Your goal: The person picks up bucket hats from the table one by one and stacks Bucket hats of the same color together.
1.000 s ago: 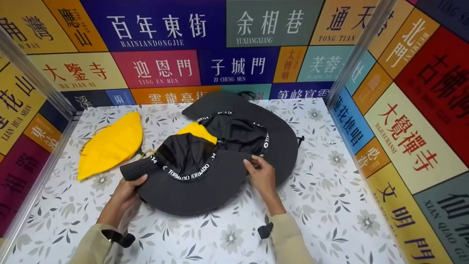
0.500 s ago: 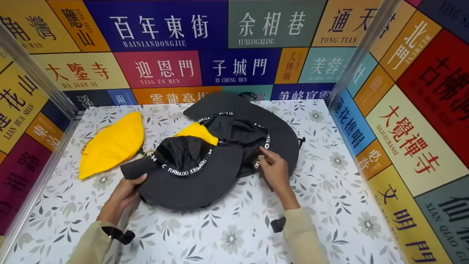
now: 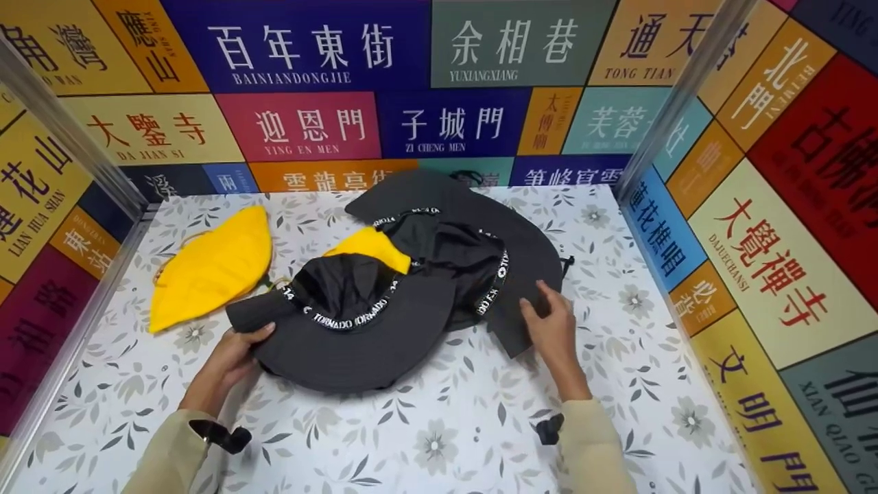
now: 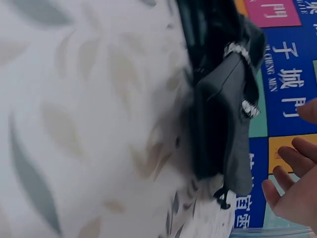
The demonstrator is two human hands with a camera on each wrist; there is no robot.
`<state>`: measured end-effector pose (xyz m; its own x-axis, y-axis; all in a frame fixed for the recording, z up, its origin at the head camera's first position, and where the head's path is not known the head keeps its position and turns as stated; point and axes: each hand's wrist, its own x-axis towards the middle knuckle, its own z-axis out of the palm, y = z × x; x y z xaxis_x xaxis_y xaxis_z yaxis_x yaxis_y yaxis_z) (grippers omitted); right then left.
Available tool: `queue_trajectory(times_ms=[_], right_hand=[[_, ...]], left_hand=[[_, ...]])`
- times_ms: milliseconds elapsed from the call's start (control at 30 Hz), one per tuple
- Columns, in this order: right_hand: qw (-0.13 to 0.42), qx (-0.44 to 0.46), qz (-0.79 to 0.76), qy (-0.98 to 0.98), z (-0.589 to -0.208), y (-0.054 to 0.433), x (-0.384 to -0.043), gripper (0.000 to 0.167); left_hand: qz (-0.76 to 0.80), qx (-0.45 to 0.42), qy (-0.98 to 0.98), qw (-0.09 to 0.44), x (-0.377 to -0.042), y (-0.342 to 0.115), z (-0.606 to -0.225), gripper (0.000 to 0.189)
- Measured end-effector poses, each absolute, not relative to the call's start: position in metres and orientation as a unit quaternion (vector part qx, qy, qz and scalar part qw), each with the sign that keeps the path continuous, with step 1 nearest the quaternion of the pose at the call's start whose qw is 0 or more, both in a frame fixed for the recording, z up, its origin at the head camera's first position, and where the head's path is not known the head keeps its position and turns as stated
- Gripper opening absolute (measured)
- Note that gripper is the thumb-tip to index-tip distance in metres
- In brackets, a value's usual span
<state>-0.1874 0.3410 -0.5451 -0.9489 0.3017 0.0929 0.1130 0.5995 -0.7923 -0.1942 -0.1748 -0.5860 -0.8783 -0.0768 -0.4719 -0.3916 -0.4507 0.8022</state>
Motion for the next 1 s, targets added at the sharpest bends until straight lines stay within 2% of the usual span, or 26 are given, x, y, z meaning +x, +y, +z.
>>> queue_trajectory(times_ms=[300, 433, 533, 733, 1000], right_hand=[[0.044, 0.004, 0.282, -0.958, -0.571, 0.341, -0.183, 0.091], [0.007, 0.036, 0.226, -0.973, -0.580, 0.334, -0.187, 0.104], [-0.018, 0.052, 0.208, -0.977, -0.580, 0.331, -0.189, 0.098], [-0.057, 0.038, 0.230, -0.971, -0.567, 0.336, -0.189, 0.071], [-0.007, 0.049, 0.227, -0.973, -0.562, 0.343, -0.188, 0.055]], left_hand=[[0.822, -0.221, 0.517, 0.093, -0.198, -0.168, -0.587, 0.060], [0.823, -0.234, 0.509, 0.089, -0.197, -0.168, -0.589, 0.056], [0.824, -0.241, 0.505, 0.086, -0.196, -0.170, -0.590, 0.055], [0.833, -0.234, 0.493, 0.094, -0.195, -0.169, -0.590, 0.056], [0.828, -0.226, 0.505, 0.093, -0.194, -0.172, -0.592, 0.057]])
